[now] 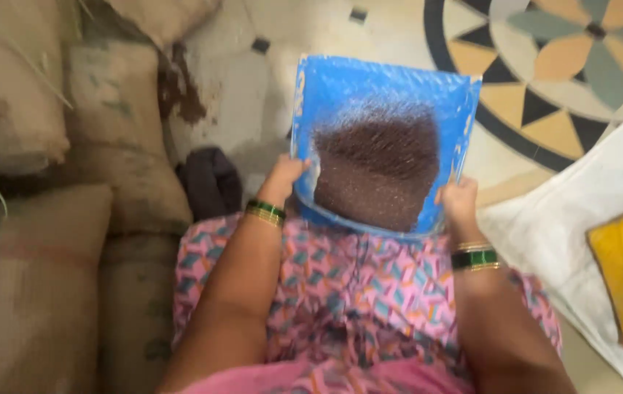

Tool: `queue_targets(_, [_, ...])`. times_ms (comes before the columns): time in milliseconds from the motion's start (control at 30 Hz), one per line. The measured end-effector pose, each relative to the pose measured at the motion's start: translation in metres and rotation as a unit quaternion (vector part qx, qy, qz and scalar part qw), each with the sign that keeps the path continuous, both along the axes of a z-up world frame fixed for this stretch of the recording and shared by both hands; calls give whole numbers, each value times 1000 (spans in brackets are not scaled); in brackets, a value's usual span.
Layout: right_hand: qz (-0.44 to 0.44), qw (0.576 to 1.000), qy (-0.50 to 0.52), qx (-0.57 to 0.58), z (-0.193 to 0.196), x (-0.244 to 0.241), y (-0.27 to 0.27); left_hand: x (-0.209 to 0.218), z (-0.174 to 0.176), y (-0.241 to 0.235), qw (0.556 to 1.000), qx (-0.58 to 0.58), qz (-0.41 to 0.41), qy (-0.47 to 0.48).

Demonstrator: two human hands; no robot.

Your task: The person is manually winnowing and sorting small brown seeds using a blue winnowing basket.

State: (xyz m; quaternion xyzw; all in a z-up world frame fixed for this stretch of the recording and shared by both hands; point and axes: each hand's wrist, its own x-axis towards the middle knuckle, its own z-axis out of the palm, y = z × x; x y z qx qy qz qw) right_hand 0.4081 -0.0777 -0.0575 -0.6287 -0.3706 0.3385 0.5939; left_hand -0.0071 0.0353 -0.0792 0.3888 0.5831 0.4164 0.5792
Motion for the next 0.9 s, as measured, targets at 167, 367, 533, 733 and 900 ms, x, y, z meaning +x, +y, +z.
queue_targets(167, [52, 997, -26, 50, 104, -11, 1, 17, 137, -21, 992, 72, 47, 91])
queue_targets(367, [-4, 977, -27, 211, 257, -42, -20, 26, 228, -28, 943, 310, 27, -117])
queue_targets(533, [-6, 997, -71, 28, 64, -3, 12, 18, 16, 4, 986, 138, 29, -86])
queue_targets(733, [41, 998, -41, -20, 65, 0, 10, 21, 36, -10, 999, 49, 10, 17])
queue_targets(900, [-13, 991, -76, 107, 201, -18, 2, 27, 197, -8, 980, 175, 69, 58])
